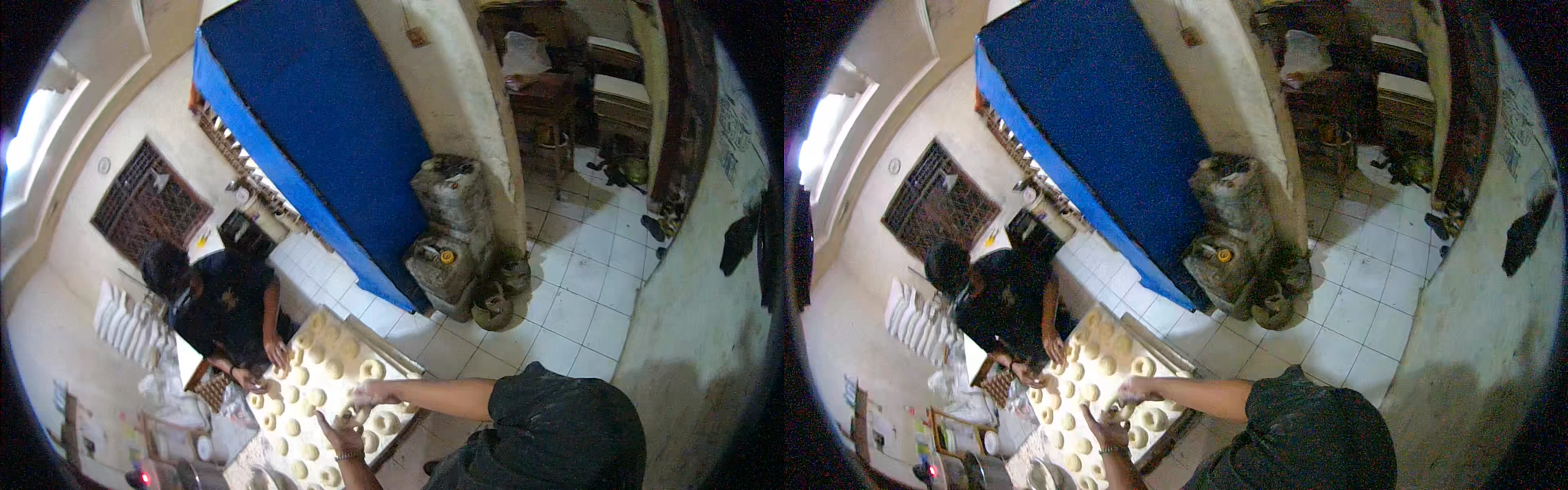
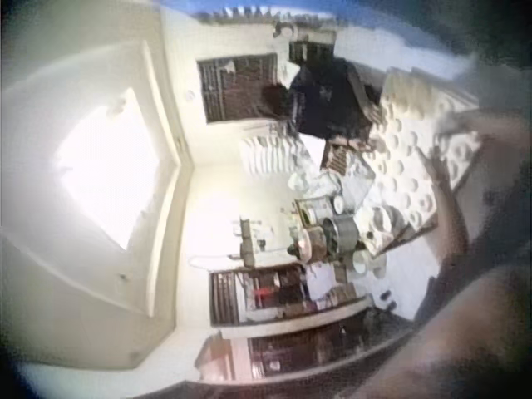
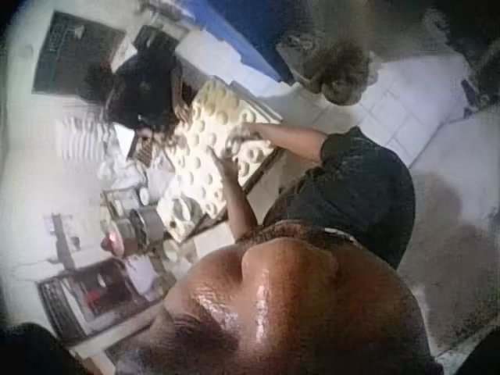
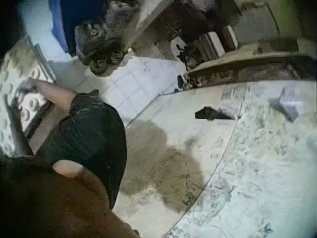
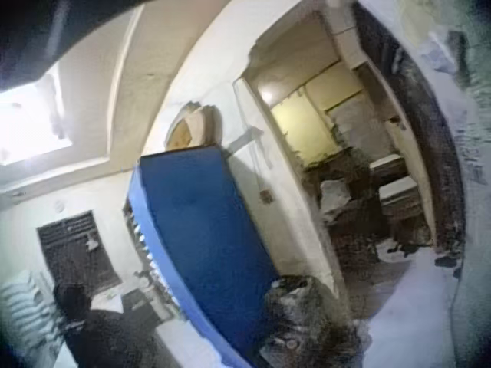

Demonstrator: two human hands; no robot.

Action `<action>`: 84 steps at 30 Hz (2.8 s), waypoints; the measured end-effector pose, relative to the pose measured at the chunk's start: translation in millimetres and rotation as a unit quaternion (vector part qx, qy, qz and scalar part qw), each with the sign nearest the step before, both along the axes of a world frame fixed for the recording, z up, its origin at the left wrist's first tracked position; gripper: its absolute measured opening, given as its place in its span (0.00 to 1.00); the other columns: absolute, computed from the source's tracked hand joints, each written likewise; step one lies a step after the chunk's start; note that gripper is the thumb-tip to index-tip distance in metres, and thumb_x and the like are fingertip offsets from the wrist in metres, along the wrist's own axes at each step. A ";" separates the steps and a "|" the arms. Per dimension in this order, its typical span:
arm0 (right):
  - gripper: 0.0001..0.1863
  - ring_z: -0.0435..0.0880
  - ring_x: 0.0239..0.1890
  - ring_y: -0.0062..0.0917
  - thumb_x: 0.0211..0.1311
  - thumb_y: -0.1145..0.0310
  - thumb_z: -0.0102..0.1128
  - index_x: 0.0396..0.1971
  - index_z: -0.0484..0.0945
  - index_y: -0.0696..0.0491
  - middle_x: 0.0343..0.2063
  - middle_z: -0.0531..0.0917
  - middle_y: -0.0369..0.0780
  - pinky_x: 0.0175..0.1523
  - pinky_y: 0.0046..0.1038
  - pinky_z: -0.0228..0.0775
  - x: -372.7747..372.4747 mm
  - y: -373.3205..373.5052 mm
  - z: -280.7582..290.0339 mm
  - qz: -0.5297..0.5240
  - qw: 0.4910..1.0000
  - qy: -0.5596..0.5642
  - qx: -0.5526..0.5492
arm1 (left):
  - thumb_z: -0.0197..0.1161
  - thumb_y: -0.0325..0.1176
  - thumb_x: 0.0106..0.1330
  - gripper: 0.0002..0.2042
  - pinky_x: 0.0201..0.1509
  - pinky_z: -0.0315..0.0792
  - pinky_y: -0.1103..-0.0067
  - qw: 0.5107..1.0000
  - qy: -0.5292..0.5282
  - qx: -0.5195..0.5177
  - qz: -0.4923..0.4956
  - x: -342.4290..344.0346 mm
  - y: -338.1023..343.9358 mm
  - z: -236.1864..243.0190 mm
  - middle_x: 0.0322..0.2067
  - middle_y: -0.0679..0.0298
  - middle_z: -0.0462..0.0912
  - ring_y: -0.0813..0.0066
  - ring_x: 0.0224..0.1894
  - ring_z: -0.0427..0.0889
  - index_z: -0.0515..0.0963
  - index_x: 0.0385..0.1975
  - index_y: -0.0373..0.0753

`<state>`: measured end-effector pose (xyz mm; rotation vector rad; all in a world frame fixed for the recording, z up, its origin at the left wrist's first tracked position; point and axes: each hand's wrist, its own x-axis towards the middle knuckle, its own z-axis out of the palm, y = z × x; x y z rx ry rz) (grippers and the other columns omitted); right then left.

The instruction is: The person sprinkles flour over portions of dough on a board and then presses a hole into the center of each dough portion to shape them into rings.

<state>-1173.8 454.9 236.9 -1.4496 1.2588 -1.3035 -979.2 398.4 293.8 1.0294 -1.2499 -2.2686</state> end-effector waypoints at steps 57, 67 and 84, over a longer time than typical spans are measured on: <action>0.21 0.84 0.40 0.24 0.58 0.59 0.66 0.43 0.80 0.62 0.38 0.85 0.43 0.46 0.27 0.74 144.6 -67.1 6.6 -0.123 0.963 -0.155 0.181 | 0.68 0.30 0.61 0.18 0.33 0.71 0.87 0.977 -0.086 -0.129 0.145 123.2 -86.9 -12.3 0.36 0.64 0.82 0.80 0.35 0.81 0.73 0.47 0.32; 0.22 0.81 0.36 0.19 0.53 0.68 0.69 0.47 0.78 0.63 0.38 0.85 0.40 0.41 0.22 0.73 171.6 -57.0 9.4 -0.133 0.958 -0.179 0.182 | 0.71 0.36 0.58 0.16 0.34 0.68 0.86 0.995 -0.098 -0.026 0.006 146.3 -81.9 -8.5 0.33 0.70 0.83 0.83 0.33 0.80 0.75 0.42 0.40; 0.22 0.82 0.40 0.32 0.45 0.63 0.67 0.41 0.80 0.56 0.37 0.82 0.43 0.48 0.30 0.73 277.7 -87.6 61.3 -0.222 0.881 0.318 0.271 | 0.52 0.64 0.61 0.29 0.36 0.65 0.78 0.972 -0.012 0.165 -0.165 213.2 -151.8 -49.8 0.31 0.66 0.80 0.77 0.33 0.74 0.82 0.39 0.42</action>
